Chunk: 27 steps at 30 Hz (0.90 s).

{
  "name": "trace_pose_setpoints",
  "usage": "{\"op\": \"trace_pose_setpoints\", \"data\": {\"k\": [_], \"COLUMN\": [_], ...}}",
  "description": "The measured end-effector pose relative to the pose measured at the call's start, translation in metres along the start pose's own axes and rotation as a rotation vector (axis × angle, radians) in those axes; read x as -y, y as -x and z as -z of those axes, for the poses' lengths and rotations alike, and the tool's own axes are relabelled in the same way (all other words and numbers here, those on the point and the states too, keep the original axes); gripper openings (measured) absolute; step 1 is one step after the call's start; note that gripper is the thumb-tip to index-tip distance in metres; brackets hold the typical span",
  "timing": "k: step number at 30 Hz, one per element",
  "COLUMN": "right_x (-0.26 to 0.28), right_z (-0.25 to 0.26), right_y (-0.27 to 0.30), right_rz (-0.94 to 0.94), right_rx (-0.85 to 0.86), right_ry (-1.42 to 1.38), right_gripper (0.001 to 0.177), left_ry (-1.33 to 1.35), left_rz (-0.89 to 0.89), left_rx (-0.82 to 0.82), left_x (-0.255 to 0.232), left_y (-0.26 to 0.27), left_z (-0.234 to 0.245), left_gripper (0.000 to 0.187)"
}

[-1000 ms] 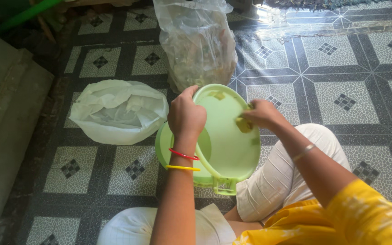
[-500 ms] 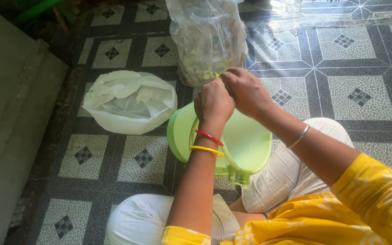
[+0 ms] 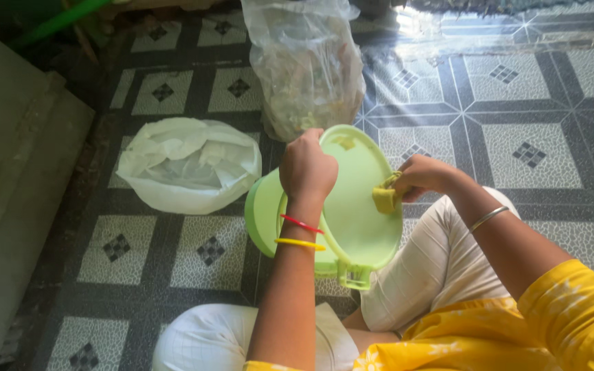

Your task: The person sits on the floor and removes a plastic bag from a green bucket. They then use a yellow cloth to wipe the inside and outside of the bucket repeatedly.

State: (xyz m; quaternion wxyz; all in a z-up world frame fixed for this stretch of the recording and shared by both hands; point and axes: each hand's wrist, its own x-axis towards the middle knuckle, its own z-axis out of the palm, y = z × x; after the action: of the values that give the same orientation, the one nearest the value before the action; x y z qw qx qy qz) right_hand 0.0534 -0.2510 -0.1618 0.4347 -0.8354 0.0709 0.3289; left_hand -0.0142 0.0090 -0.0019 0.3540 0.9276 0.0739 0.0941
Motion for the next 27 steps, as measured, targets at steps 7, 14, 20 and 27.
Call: {"op": "trace_pose_setpoints", "data": {"k": [7, 14, 20, 27], "right_x": [0.13, 0.142, 0.094, 0.01], "right_z": [-0.032, -0.067, -0.045, -0.042], "right_y": [0.054, 0.094, 0.064, 0.049], "right_rz": [0.597, 1.109, 0.464, -0.006], "right_rx": [-0.553, -0.646, -0.514, -0.098], "right_ry": [0.539, 0.403, 0.274, -0.285], "right_gripper": [0.033, 0.051, 0.034, 0.025], "left_ry": [-0.067, -0.039, 0.036, 0.07], "left_rz": [-0.02, -0.066, -0.072, 0.058], "left_rx": [0.095, 0.089, 0.007, -0.048], "left_x": [-0.011, 0.002, 0.027, 0.049], "left_y": [0.003, 0.002, -0.002, 0.002], "left_z": [0.009, 0.015, 0.023, 0.035], "left_gripper": [0.039, 0.033, 0.035, 0.038]}}
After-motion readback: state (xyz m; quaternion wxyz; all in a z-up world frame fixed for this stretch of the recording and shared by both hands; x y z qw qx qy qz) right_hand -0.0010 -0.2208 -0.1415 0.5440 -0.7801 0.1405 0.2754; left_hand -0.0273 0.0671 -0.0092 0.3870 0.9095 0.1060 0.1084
